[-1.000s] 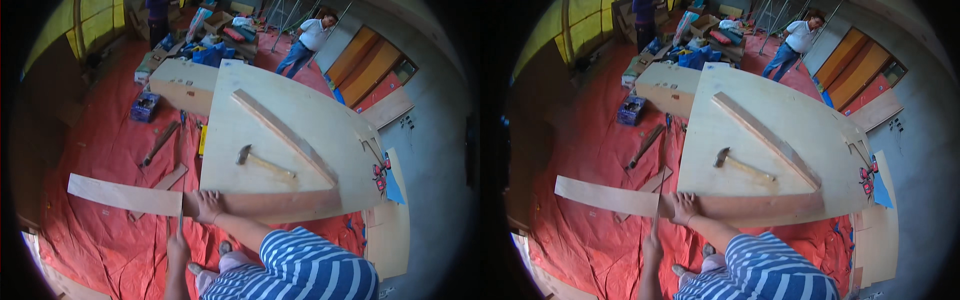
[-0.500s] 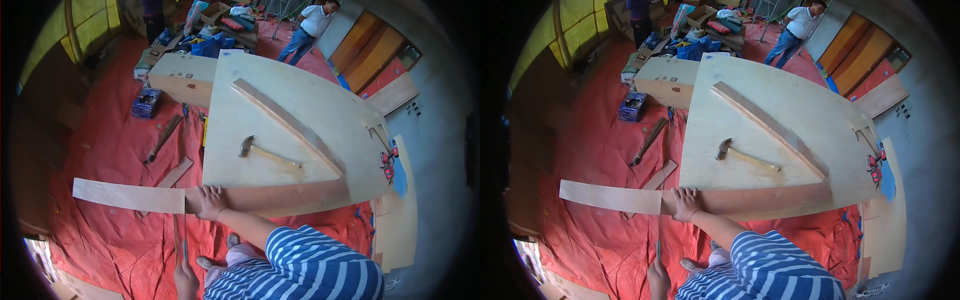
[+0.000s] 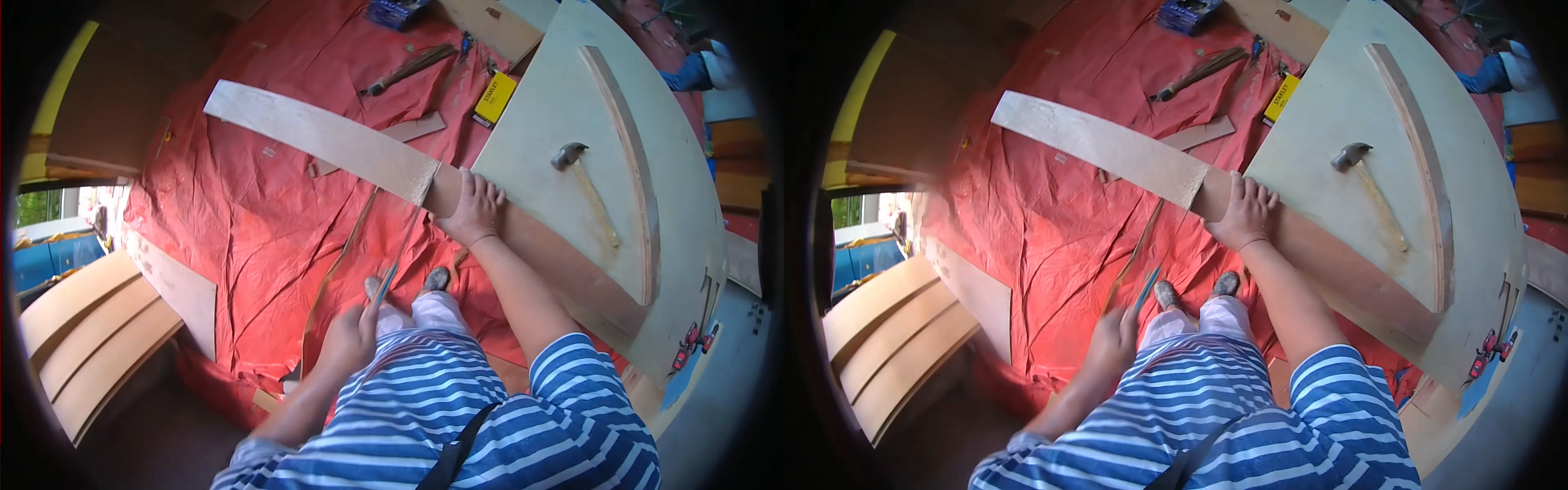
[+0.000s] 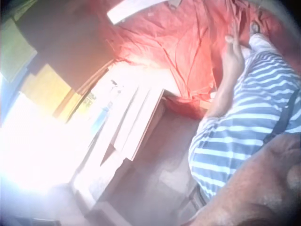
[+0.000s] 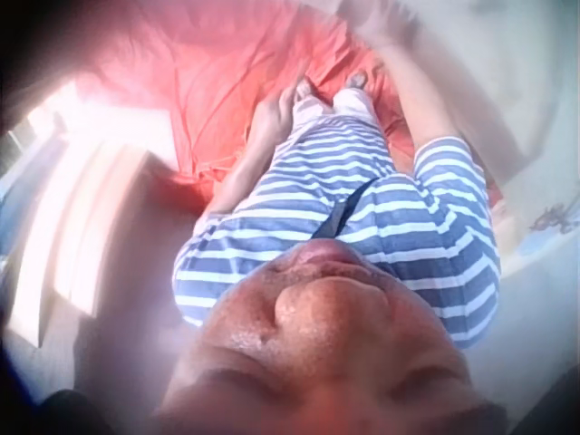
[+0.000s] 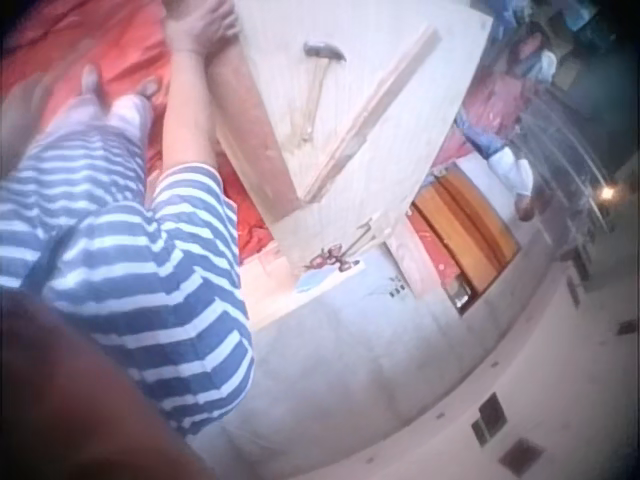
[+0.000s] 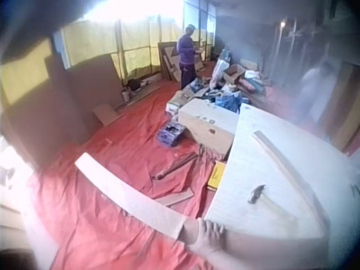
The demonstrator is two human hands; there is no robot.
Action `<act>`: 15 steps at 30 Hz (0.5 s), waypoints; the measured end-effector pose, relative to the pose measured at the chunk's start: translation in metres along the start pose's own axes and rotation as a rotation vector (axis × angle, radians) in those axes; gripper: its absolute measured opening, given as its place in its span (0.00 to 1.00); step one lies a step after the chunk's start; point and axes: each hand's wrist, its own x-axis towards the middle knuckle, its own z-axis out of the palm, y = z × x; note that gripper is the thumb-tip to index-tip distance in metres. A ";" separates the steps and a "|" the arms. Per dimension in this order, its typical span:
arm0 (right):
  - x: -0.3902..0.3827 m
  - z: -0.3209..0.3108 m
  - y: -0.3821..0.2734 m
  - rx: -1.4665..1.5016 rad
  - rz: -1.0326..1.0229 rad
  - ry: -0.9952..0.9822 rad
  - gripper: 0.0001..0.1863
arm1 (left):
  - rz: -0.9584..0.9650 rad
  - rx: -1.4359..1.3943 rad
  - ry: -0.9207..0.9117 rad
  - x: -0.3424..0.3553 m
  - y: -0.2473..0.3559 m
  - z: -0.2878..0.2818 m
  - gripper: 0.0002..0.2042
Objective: The person cuts a wooden board using a hand saw, aligns it on the workbench, and hammers nails into the board using a hammer.
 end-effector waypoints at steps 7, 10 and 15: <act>-0.006 -0.003 -0.023 -0.006 -0.070 0.084 0.56 | 0.208 -0.050 0.163 0.137 0.032 0.025 0.27; -0.005 0.001 -0.003 -0.056 -0.014 0.081 0.56 | 0.136 0.065 0.025 0.014 -0.012 0.015 0.20; 0.003 -0.004 -0.018 -0.003 -0.050 0.045 0.55 | 0.076 0.062 0.072 0.122 0.042 0.015 0.19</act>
